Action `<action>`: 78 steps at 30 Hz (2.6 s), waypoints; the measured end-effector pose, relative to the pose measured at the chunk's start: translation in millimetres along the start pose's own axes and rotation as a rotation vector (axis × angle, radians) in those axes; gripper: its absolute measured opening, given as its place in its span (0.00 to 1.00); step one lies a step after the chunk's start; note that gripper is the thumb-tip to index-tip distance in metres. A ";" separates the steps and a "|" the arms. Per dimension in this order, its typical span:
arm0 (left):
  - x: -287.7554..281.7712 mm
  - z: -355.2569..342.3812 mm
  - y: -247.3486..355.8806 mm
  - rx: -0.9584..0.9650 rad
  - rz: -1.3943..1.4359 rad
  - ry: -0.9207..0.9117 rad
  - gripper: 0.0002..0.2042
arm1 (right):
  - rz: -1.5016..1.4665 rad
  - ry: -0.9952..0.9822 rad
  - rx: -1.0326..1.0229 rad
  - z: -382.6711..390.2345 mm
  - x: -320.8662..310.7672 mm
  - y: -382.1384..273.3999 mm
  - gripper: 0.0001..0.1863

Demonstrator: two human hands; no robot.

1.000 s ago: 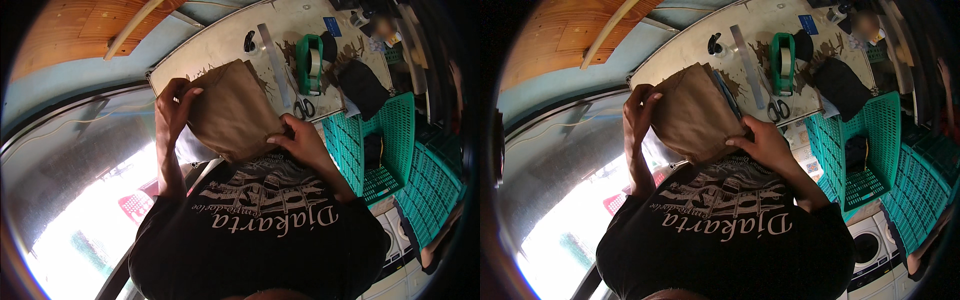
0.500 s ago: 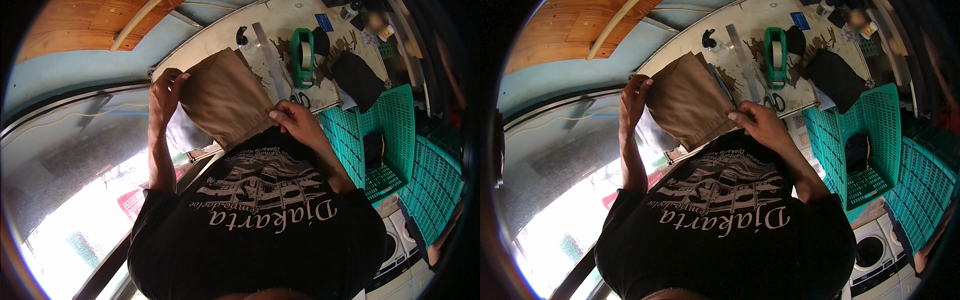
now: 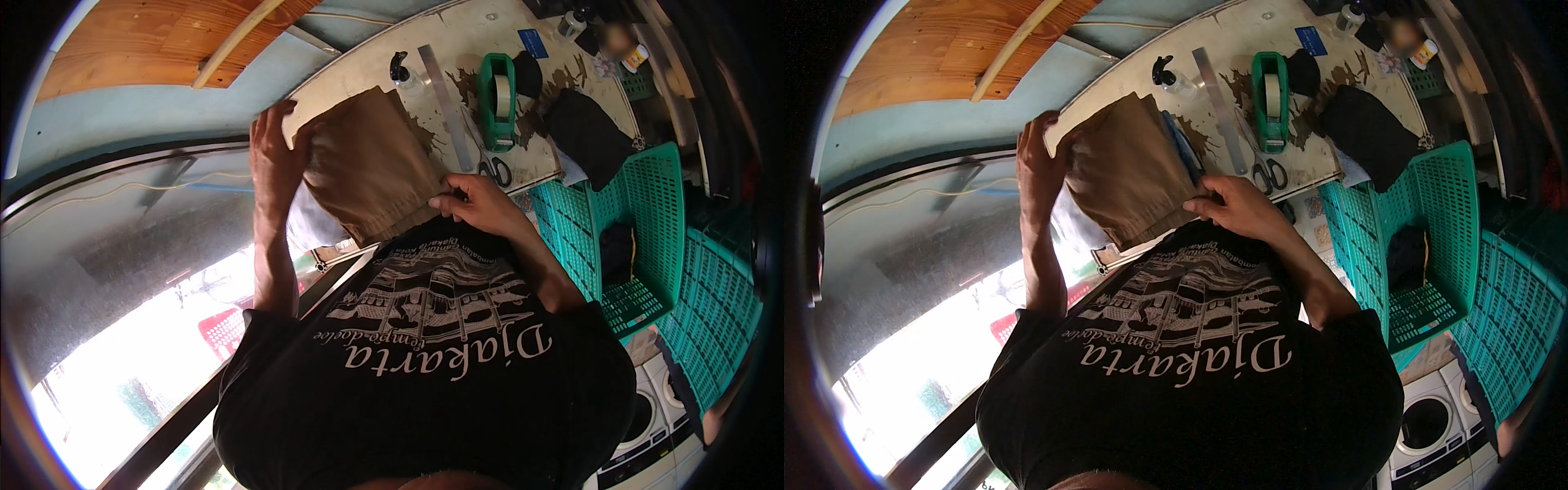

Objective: The person sorts folded laundry from a green basket, sprays fabric with a bottle, and stacks the items on a work surface.

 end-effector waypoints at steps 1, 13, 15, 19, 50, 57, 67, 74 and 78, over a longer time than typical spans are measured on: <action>0.0 -2.7 12.4 0.007 0.052 -0.021 0.22 | 0.016 -0.008 0.012 -0.4 -0.1 -2.4 0.14; 32.6 -16.1 56.8 0.001 0.185 -0.054 0.20 | 0.332 -0.047 0.011 -8.3 -6.5 -8.9 0.20; 33.4 -27.9 52.8 -0.017 0.173 -0.099 0.17 | 0.371 -0.026 -0.022 -7.2 -8.0 -21.2 0.22; 37.2 -25.8 63.1 0.068 0.184 -0.075 0.20 | 0.443 -0.009 -0.071 -5.9 -8.0 -32.1 0.24; 61.9 18.0 84.8 0.150 -0.029 -0.274 0.42 | 0.419 0.371 0.068 47.1 -86.8 6.6 0.13; 65.4 14.6 72.4 0.139 0.030 -0.234 0.39 | 0.365 0.443 0.163 79.0 -85.9 49.8 0.16; 58.0 21.0 67.6 0.125 0.116 -0.250 0.38 | 0.270 0.514 0.469 137.1 -34.9 109.1 0.15; 35.7 21.9 60.8 0.101 0.177 -0.122 0.34 | 0.177 0.544 0.299 117.7 -42.4 76.3 0.09; -26.5 25.0 32.3 0.001 0.392 0.123 0.28 | 0.063 0.568 0.000 60.3 -70.3 38.3 0.09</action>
Point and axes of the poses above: each hand's wrist, its own z-axis away from the middle knuckle, its own x-axis out of the palm, y = z × x, the point moved 8 cm from there along -z, towards the middle knuckle, and after that the axes turned 11 degrees about -y, right-handed, at the moved point
